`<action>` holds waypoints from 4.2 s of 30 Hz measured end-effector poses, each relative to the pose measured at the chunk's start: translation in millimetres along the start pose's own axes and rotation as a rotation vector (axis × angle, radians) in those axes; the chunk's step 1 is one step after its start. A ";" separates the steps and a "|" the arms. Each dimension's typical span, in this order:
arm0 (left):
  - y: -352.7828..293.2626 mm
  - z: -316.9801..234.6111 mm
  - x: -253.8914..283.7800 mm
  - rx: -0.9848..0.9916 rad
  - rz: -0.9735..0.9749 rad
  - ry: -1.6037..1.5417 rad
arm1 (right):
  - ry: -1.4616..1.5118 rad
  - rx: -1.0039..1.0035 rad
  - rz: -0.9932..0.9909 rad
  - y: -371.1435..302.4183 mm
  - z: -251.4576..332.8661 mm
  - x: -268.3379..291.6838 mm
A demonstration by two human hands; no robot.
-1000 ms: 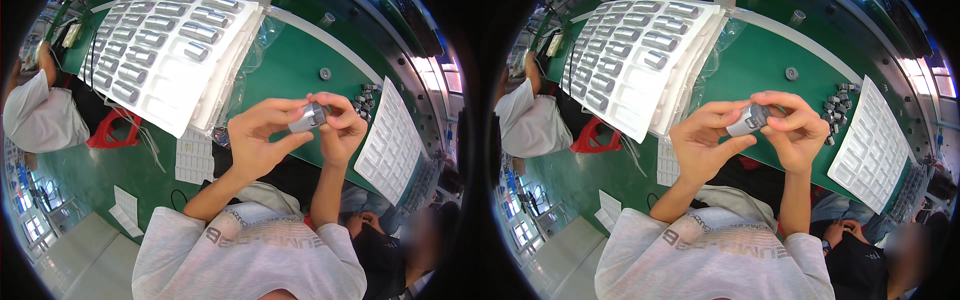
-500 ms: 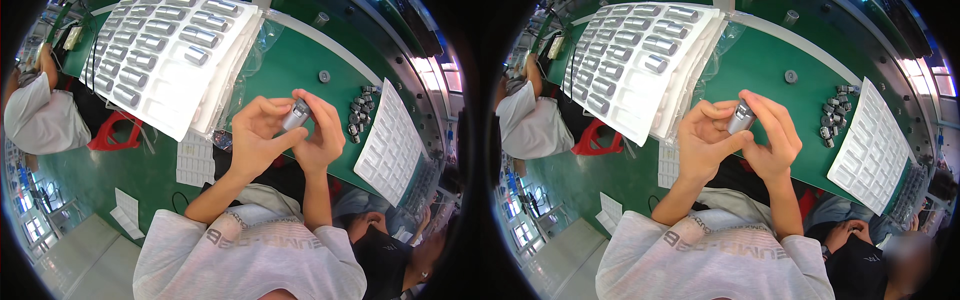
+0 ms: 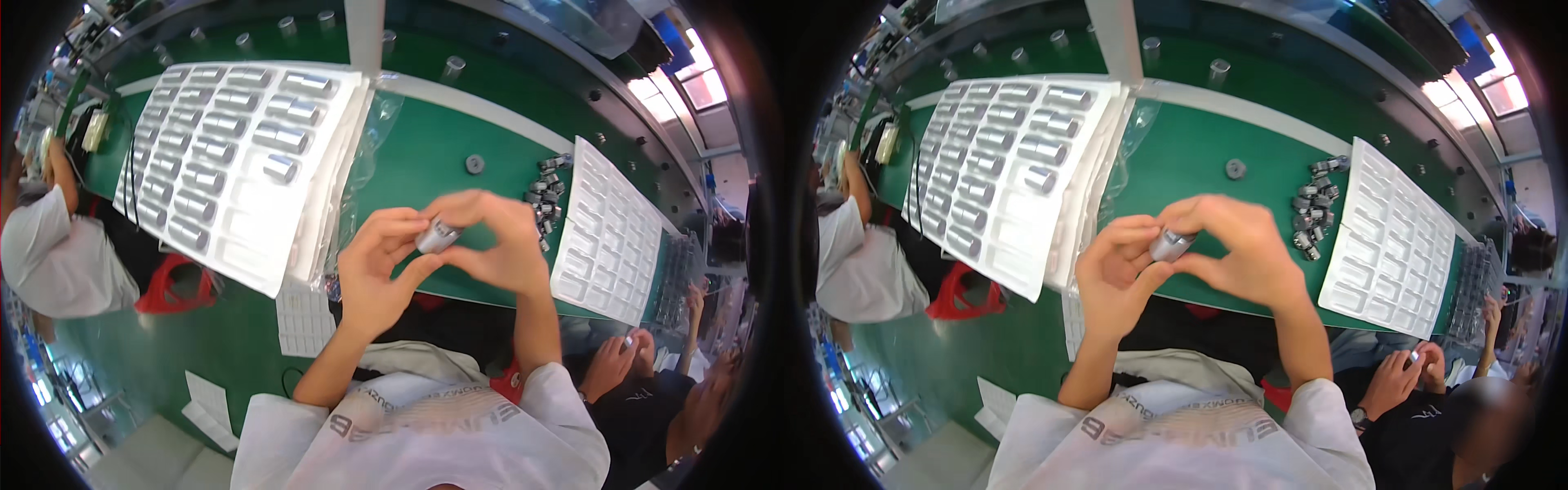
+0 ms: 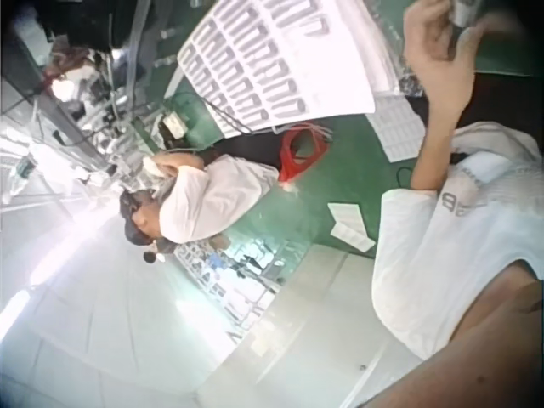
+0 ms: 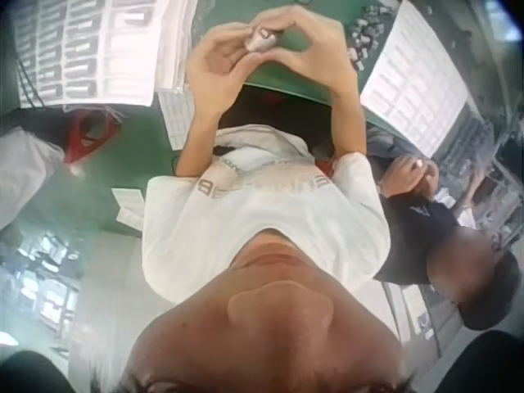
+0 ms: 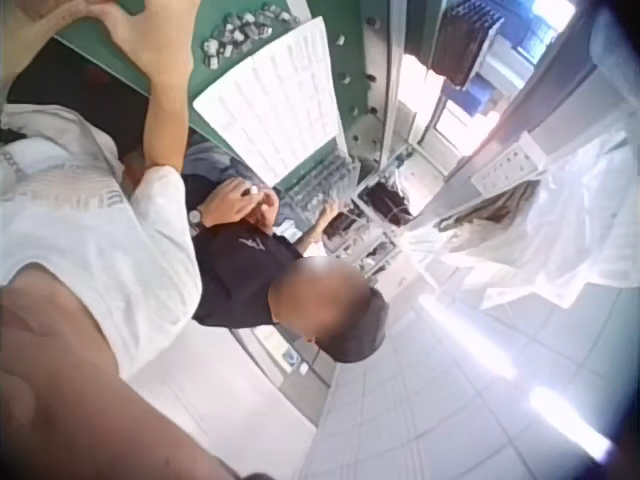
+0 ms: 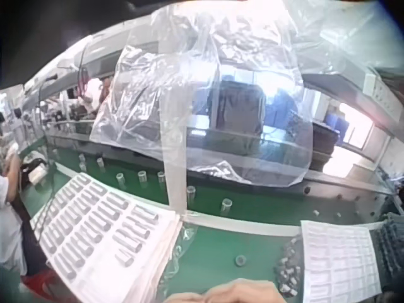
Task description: Assembling small electronic components into plastic trays on a production line.
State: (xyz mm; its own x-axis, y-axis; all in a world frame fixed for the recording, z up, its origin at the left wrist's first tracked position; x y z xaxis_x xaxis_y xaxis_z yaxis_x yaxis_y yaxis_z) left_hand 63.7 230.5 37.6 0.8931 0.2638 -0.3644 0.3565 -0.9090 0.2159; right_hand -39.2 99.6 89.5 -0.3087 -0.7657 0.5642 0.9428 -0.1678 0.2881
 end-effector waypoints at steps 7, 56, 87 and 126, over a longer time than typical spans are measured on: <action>-8.9 -54.9 24.1 -0.104 -0.066 0.404 | -0.555 -0.364 -0.593 32.3 -164.0 160.0; -25.1 -169.0 287.9 0.053 -0.469 1.394 | 0.194 -0.545 -0.123 68.5 -0.1 -114.9; 51.4 -201.7 516.8 0.449 -0.334 1.431 | 1.023 -0.605 -0.309 121.6 -25.6 -149.3; 80.0 -168.8 538.3 0.623 0.107 0.379 | 0.851 -0.550 -0.551 145.2 22.0 -134.3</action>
State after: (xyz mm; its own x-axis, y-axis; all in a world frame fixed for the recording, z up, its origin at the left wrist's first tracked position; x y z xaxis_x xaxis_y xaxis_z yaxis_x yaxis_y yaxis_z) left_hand 619.3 354.3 11.6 0.9880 0.1540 -0.0078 0.1407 -0.9212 -0.3628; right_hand 136.4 191.7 72.6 -0.7076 -0.6405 -0.2985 0.6988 -0.6970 -0.1609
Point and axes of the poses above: each hand's wrist, its own y-axis towards the middle knuckle, its own x-axis out of the back of the hand, z = x × y, the point moved 4 cm from there along y, towards the middle knuckle, and after that the axes turned 13 degrees about z, right-handed, at the moved point
